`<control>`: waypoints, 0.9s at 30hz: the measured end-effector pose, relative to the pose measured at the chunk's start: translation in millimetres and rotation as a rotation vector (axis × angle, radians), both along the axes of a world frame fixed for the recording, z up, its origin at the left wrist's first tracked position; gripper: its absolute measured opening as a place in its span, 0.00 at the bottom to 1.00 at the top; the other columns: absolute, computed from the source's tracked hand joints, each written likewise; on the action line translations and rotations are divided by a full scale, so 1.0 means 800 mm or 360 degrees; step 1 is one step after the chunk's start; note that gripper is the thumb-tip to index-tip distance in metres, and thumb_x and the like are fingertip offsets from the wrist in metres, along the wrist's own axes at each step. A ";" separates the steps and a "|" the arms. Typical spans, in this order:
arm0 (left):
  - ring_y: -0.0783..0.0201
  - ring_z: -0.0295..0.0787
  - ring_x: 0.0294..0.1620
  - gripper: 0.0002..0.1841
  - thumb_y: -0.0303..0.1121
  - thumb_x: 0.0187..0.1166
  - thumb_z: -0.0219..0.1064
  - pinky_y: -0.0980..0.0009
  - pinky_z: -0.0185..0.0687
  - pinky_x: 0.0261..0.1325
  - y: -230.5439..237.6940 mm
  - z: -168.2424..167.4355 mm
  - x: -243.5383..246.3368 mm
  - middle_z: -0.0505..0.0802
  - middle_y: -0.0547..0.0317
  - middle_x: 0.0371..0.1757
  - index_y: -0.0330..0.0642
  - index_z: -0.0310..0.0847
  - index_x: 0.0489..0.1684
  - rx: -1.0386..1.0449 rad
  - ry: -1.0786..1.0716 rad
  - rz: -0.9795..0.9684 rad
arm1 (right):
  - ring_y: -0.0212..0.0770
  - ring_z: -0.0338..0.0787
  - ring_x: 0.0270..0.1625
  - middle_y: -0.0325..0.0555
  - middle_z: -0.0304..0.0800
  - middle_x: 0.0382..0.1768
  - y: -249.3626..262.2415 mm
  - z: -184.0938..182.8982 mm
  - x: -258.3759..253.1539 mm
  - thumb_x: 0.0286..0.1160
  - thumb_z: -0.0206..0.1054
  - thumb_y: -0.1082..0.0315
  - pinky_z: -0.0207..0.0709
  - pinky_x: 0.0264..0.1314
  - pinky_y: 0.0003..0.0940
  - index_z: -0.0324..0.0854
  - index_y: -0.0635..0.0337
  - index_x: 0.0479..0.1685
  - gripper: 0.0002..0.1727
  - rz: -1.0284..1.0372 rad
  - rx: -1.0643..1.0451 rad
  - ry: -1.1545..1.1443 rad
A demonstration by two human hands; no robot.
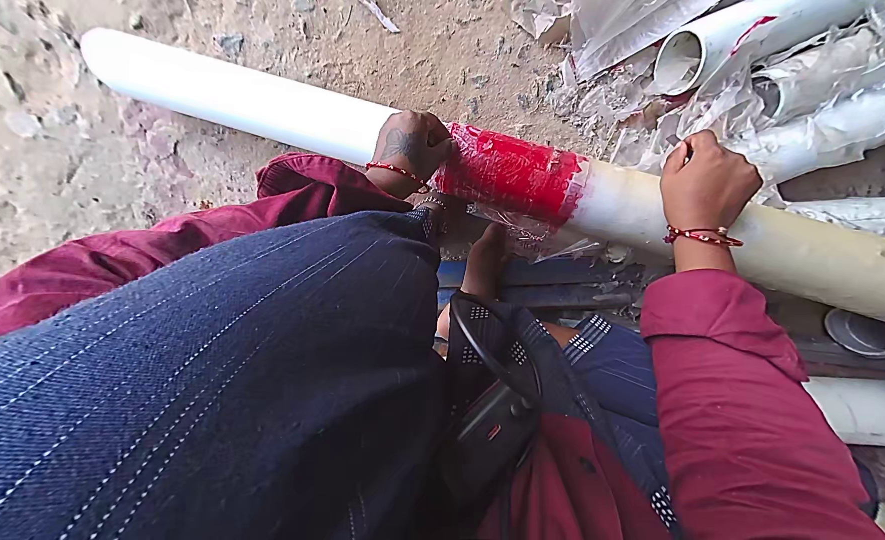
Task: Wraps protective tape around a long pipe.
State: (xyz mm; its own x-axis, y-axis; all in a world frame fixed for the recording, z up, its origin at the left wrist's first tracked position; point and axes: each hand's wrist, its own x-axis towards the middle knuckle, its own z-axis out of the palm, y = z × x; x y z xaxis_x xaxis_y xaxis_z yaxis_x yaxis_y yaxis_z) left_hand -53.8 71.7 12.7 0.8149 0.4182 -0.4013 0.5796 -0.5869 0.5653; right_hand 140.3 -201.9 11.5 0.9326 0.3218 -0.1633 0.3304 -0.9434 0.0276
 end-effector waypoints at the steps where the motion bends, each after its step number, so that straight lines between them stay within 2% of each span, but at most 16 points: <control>1: 0.43 0.92 0.55 0.15 0.34 0.87 0.63 0.42 0.78 0.66 -0.001 -0.002 0.000 0.94 0.37 0.48 0.29 0.88 0.51 0.0010 -0.0001 -0.0026 | 0.74 0.91 0.56 0.74 0.91 0.48 0.000 0.000 0.000 0.92 0.46 0.62 0.73 0.52 0.71 0.83 0.69 0.58 0.22 -0.0001 0.0000 0.0000; 6: 0.35 0.90 0.56 0.15 0.30 0.87 0.61 0.40 0.77 0.66 0.001 -0.010 -0.005 0.91 0.29 0.50 0.22 0.84 0.53 0.0059 -0.0128 -0.0221 | 0.74 0.91 0.56 0.74 0.91 0.48 0.000 0.000 0.000 0.91 0.46 0.62 0.74 0.52 0.71 0.83 0.69 0.57 0.22 0.0008 -0.0002 -0.0007; 8: 0.39 0.92 0.51 0.13 0.27 0.86 0.61 0.46 0.82 0.61 0.004 -0.012 -0.011 0.91 0.30 0.49 0.22 0.83 0.53 0.0042 -0.0248 -0.0198 | 0.74 0.91 0.56 0.74 0.91 0.48 -0.001 0.000 0.001 0.91 0.46 0.62 0.74 0.51 0.71 0.83 0.69 0.57 0.22 0.0008 0.0001 -0.0018; 10: 0.44 0.93 0.48 0.11 0.23 0.85 0.60 0.52 0.86 0.58 0.008 -0.013 -0.015 0.91 0.32 0.53 0.25 0.83 0.55 0.0028 -0.0335 -0.0195 | 0.74 0.91 0.56 0.74 0.91 0.48 -0.002 0.000 0.002 0.91 0.46 0.62 0.73 0.51 0.71 0.83 0.69 0.57 0.22 -0.0008 0.0001 -0.0008; 15: 0.43 0.93 0.45 0.10 0.25 0.79 0.67 0.53 0.88 0.54 0.017 -0.023 -0.023 0.91 0.31 0.52 0.27 0.88 0.50 0.0068 -0.0517 -0.0319 | 0.74 0.91 0.56 0.74 0.91 0.47 -0.001 0.000 0.002 0.91 0.46 0.62 0.73 0.51 0.71 0.83 0.69 0.57 0.22 -0.0006 0.0002 -0.0001; 21: 0.46 0.94 0.47 0.09 0.27 0.79 0.68 0.54 0.87 0.56 0.011 -0.014 -0.018 0.93 0.35 0.49 0.29 0.91 0.45 0.0103 -0.0435 -0.0218 | 0.74 0.91 0.56 0.73 0.91 0.48 -0.001 0.000 0.003 0.91 0.46 0.62 0.74 0.52 0.71 0.83 0.69 0.58 0.22 -0.0012 0.0008 0.0008; 24: 0.44 0.93 0.51 0.10 0.28 0.79 0.69 0.48 0.82 0.61 0.005 -0.004 -0.011 0.94 0.35 0.49 0.29 0.92 0.45 0.0105 -0.0295 -0.0110 | 0.75 0.91 0.56 0.74 0.91 0.48 0.000 0.001 0.002 0.92 0.46 0.62 0.73 0.52 0.71 0.83 0.69 0.58 0.22 0.0000 0.0013 0.0016; 27: 0.44 0.92 0.51 0.12 0.33 0.80 0.71 0.45 0.80 0.63 0.005 0.002 -0.003 0.95 0.38 0.47 0.31 0.92 0.45 0.0083 -0.0148 -0.0064 | 0.74 0.91 0.57 0.73 0.91 0.49 0.000 0.000 0.002 0.91 0.46 0.62 0.73 0.52 0.71 0.82 0.69 0.59 0.23 -0.0004 0.0008 0.0016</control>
State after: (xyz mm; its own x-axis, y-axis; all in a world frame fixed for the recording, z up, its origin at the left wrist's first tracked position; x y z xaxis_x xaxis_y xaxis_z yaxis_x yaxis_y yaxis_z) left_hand -56.2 75.3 14.6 0.8643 0.4025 -0.3017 0.5012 -0.6387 0.5839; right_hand 142.1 -202.0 11.9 0.9318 0.3202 -0.1710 0.3281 -0.9444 0.0197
